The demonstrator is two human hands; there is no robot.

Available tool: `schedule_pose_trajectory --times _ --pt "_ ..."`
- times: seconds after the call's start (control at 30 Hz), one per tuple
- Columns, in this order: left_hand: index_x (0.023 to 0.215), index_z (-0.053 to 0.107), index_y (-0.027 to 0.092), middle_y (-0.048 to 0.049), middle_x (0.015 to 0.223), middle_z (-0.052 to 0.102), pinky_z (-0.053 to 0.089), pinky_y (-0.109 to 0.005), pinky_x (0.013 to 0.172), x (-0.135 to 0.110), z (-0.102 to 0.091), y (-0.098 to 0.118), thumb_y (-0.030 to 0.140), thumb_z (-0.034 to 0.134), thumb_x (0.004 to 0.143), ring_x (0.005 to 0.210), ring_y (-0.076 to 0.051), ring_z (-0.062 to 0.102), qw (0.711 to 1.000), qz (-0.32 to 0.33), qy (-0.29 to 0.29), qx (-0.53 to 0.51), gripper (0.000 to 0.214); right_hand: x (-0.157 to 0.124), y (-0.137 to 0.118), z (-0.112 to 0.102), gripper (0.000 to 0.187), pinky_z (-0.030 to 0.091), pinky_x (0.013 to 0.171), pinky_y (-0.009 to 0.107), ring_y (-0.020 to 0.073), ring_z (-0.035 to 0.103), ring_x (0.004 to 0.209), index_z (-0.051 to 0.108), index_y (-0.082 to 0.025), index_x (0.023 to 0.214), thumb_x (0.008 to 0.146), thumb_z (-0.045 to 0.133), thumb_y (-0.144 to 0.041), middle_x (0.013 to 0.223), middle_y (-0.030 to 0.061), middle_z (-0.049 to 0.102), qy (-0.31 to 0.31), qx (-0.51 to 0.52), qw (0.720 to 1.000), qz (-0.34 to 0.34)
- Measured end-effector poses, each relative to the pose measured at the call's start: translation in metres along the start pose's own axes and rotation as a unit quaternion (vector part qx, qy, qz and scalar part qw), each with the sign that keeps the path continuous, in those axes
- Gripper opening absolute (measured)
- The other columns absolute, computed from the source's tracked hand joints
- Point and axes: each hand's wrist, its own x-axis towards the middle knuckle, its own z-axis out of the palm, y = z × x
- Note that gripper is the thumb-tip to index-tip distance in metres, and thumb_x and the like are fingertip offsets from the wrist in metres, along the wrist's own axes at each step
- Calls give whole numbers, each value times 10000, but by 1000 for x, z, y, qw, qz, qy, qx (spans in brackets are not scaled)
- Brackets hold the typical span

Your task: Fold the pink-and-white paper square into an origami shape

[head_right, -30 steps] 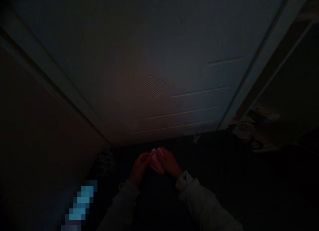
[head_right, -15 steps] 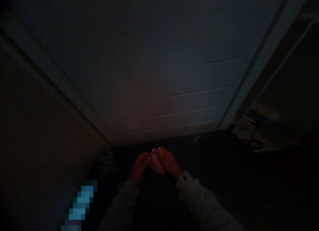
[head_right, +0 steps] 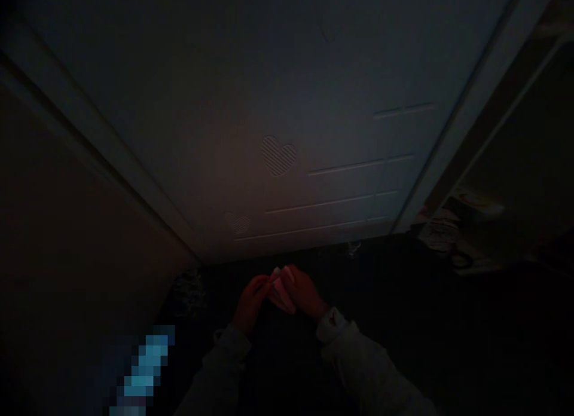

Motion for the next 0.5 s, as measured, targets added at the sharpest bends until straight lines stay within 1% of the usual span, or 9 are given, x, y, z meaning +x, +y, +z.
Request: schedule_pose_trajectory --times 0.17,0.27,0.5 --pt "850 570 168 -43 834 625 411 -295 733 0 0 -1 340 600 635 799 -180 564 1000 3 2 5 277 0 -1 0 311 380 611 236 131 512 683 523 -175 826 834 306 -397 754 18 567 -1 3 1000 -8" --pt "851 572 171 -42 837 625 411 -293 730 0 0 -1 341 598 636 805 -182 562 1000 10 2 6 275 0 -1 0 313 373 595 233 129 511 665 522 -179 824 831 308 -407 736 11 566 -2 -4 1000 0" --pt "849 569 166 -46 839 626 411 -295 738 0 0 -1 344 604 632 813 -184 563 1000 -2 7 7 283 0 0 -1 324 365 594 232 122 504 655 522 -175 814 837 296 -406 729 5 556 -2 -12 1000 -3"
